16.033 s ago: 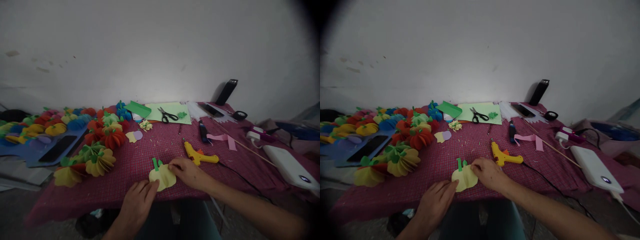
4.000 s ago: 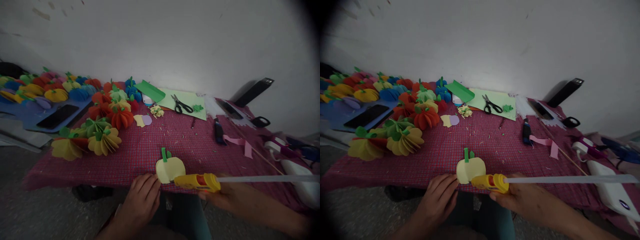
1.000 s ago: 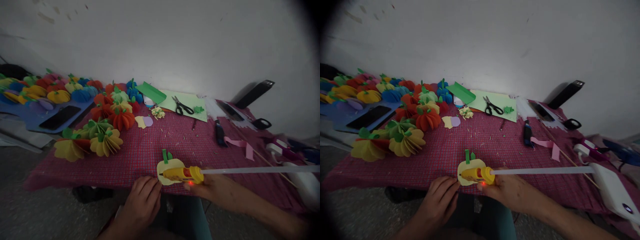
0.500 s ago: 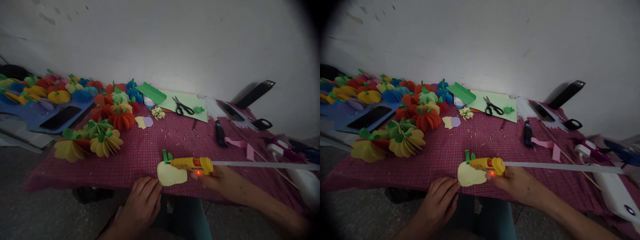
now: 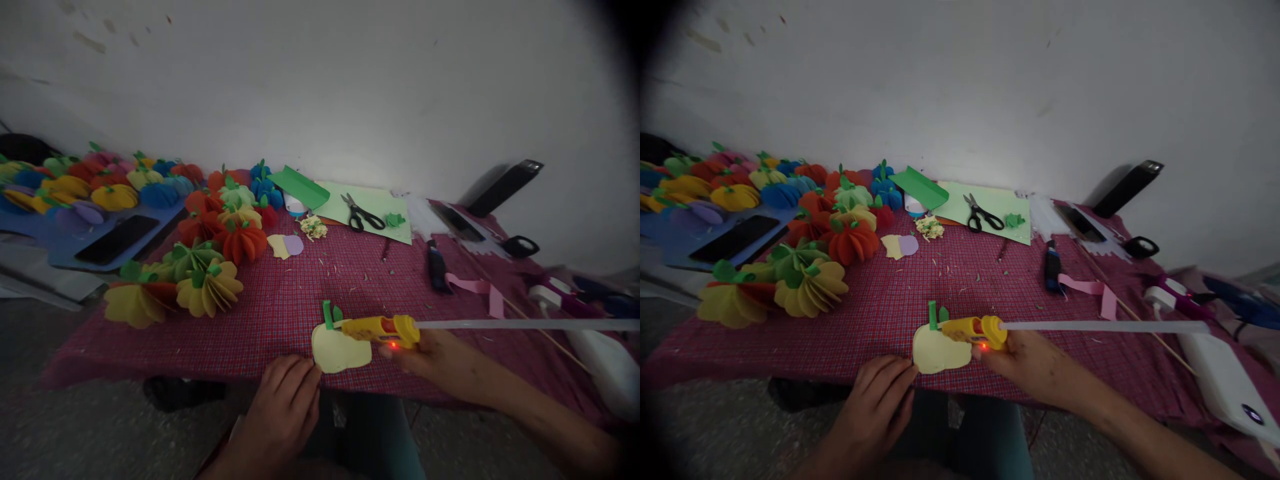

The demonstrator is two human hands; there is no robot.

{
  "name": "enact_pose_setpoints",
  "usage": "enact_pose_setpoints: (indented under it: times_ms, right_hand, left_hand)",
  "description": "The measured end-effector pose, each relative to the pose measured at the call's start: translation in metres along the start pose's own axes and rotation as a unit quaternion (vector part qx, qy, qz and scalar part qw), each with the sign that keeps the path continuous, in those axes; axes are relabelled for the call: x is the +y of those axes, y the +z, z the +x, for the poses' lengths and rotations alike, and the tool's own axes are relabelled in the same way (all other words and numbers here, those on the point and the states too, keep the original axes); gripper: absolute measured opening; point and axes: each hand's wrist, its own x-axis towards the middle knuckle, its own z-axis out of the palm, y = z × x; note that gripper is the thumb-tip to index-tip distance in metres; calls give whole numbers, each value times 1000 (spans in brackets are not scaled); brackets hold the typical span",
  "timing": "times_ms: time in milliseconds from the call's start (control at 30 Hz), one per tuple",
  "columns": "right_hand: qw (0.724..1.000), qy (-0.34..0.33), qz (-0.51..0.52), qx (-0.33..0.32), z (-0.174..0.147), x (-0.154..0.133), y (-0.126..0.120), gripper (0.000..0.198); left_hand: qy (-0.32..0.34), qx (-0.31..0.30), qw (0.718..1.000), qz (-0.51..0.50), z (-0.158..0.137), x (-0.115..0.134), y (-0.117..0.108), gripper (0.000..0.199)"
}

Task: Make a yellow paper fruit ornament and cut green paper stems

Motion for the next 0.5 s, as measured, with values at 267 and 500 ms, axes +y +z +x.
enact_pose_setpoints:
  times_ms: [267,500]
  right_hand:
    - [999,42,-22,26,-17,12,-11,33]
    - [1000,-18,10,19,-10,-4,-7,34]
  left_hand:
    - [3,10,1000,7,1,2,-2,26]
    - [4,18,1000,14,3,2,-2,25]
